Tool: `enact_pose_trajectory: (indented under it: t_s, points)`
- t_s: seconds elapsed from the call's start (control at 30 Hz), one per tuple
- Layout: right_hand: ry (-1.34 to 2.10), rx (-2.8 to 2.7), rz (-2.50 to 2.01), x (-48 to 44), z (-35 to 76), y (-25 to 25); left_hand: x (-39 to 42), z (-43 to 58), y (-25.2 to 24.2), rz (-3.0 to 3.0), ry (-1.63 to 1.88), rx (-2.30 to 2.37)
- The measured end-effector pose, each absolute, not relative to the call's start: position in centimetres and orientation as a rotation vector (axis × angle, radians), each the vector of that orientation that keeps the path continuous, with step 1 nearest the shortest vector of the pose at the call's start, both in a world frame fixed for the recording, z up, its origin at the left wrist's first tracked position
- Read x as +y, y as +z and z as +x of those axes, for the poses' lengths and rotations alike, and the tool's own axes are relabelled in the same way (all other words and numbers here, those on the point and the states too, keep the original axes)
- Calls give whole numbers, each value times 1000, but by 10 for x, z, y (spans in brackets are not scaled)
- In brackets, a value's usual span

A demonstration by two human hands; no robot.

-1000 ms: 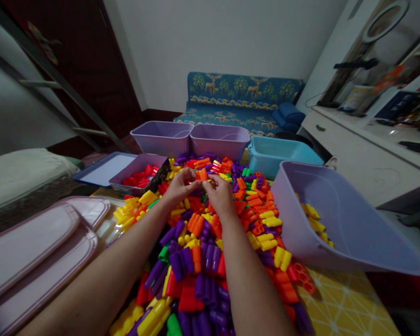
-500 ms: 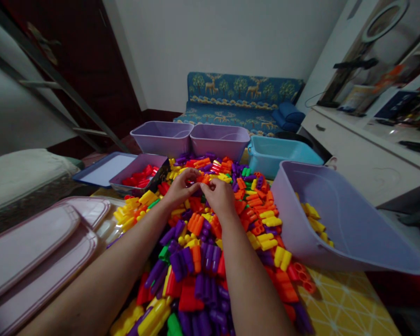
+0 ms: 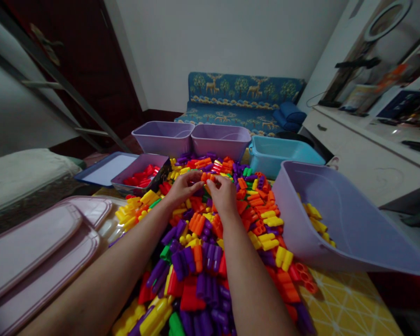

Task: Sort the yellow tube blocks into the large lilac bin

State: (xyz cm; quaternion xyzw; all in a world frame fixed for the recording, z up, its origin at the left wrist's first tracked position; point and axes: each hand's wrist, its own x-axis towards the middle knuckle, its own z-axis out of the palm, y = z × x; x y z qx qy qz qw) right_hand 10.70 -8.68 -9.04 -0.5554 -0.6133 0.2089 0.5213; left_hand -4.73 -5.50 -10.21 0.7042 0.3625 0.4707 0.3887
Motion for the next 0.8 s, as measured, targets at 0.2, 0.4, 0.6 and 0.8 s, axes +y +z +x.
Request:
enact_pose_trajectory:
  t_s: [0.2, 0.4, 0.6, 0.8]
  points:
    - [638, -1255, -1300, -91, 104, -84, -57, -44, -96, 1866, 1179, 944]
    - [747, -1077, -1278, -98, 106, -73, -47, -33, -77, 2061, 1062, 1090]
    - [794, -954, -1193, -90, 108, -78, -36, -11, -77, 2458, 654, 1322]
    - [774, -837, -1126, -81, 121, -80, -47, -6, -84, 2560, 551, 1558]
